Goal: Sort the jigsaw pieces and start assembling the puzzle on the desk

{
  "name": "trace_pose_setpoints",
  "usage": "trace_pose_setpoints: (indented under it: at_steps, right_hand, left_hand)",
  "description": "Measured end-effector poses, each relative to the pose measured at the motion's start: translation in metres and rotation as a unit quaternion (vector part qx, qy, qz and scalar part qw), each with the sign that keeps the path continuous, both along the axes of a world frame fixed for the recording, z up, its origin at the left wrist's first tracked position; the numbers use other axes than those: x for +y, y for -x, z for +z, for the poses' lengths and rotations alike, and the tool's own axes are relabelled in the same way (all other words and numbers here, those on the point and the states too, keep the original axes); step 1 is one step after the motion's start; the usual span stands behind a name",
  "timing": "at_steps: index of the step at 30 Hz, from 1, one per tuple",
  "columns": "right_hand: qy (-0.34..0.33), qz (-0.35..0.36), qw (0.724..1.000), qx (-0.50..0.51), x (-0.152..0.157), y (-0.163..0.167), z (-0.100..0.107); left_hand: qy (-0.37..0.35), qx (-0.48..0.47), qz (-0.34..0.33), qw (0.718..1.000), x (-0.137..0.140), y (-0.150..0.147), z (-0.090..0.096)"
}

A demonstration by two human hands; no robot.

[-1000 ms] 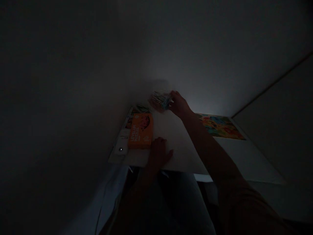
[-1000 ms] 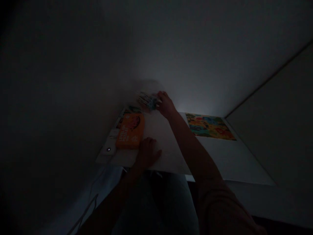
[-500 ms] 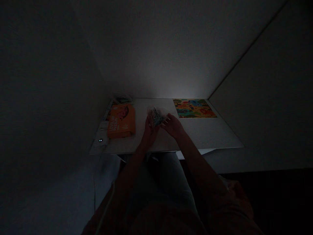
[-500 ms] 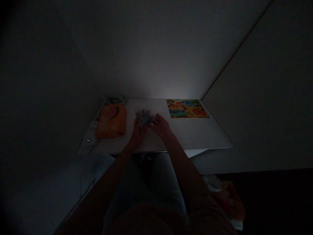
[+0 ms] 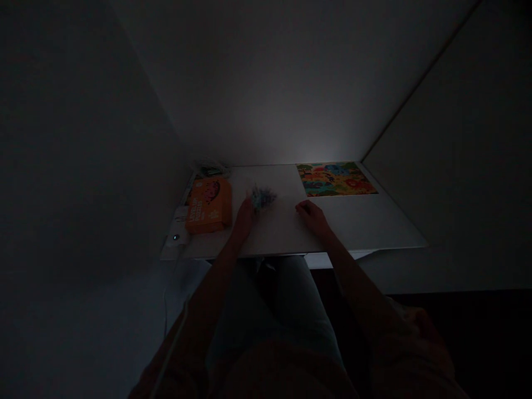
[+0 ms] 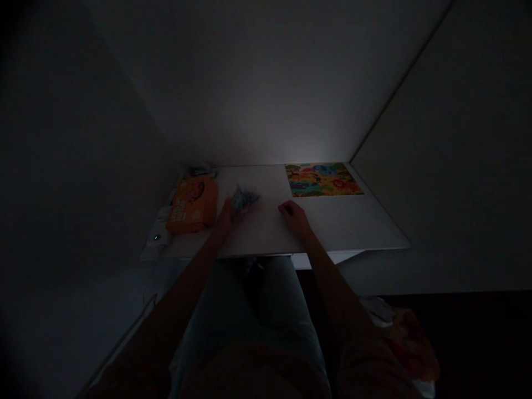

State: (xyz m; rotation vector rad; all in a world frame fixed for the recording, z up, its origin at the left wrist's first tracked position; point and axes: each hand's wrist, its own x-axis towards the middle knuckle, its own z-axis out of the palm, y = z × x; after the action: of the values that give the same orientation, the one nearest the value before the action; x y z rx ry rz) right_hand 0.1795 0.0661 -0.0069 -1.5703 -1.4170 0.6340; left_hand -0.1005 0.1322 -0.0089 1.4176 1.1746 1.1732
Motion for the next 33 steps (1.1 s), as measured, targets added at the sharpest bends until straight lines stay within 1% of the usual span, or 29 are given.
trace_pose_setpoints:
  at_steps: [5, 7, 10, 12, 14, 17, 20, 22, 24, 27, 29, 30, 33]
  right_hand:
    - [0.007, 0.050, 0.998, -0.047, -0.004, 0.010, -0.003]
    - [0.006, 0.037, 0.996, -0.076, -0.002, 0.014, -0.002]
    - [0.020, 0.007, 0.989, -0.144, 0.008, 0.021, 0.000]
    - [0.034, 0.019, 0.980, -0.196, 0.019, 0.026, 0.004]
    - [0.035, 0.039, 0.976, -0.213, 0.033, 0.033, 0.012]
    - [0.007, 0.053, 0.985, -0.162, 0.055, 0.049, 0.036]
    - [-0.052, 0.058, 0.989, -0.125, 0.078, 0.074, 0.074]
    - [-0.100, 0.071, 0.986, -0.115, 0.094, 0.096, 0.103]
    - [-0.133, 0.100, 0.982, -0.091, 0.111, 0.122, 0.132]
    - [-0.170, 0.146, 0.973, -0.050, 0.141, 0.168, 0.164]
    - [-0.172, 0.183, 0.968, -0.027, 0.160, 0.203, 0.174]
    - [-0.161, 0.202, 0.966, -0.017, 0.169, 0.221, 0.176]
    - [-0.107, 0.264, 0.958, -0.019, 0.193, 0.265, 0.169]
  left_hand:
    - [-0.034, 0.051, 0.020, 0.998, -0.004, 0.007, -0.005]
    - [-0.053, 0.071, 0.020, 0.996, -0.012, 0.011, -0.007]
    - [-0.089, 0.094, 0.007, 0.992, -0.028, 0.016, -0.008]
    - [-0.110, 0.106, -0.006, 0.988, -0.038, 0.019, -0.009]
    - [-0.119, 0.122, -0.019, 0.985, -0.045, 0.021, -0.010]
    - [-0.114, 0.143, -0.026, 0.983, -0.049, 0.024, -0.012]
    - [-0.116, 0.151, -0.029, 0.981, -0.049, 0.023, -0.015]
    - [-0.106, 0.153, -0.041, 0.982, -0.049, 0.021, -0.016]
    - [-0.089, 0.145, -0.057, 0.984, -0.051, 0.019, -0.016]
    - [-0.093, 0.120, -0.078, 0.985, -0.054, 0.017, -0.016]
    - [-0.112, 0.108, -0.090, 0.984, -0.055, 0.017, -0.016]
    - [-0.120, 0.104, -0.093, 0.983, -0.055, 0.017, -0.016]
    - [-0.142, 0.107, -0.094, 0.980, -0.056, 0.018, -0.017]
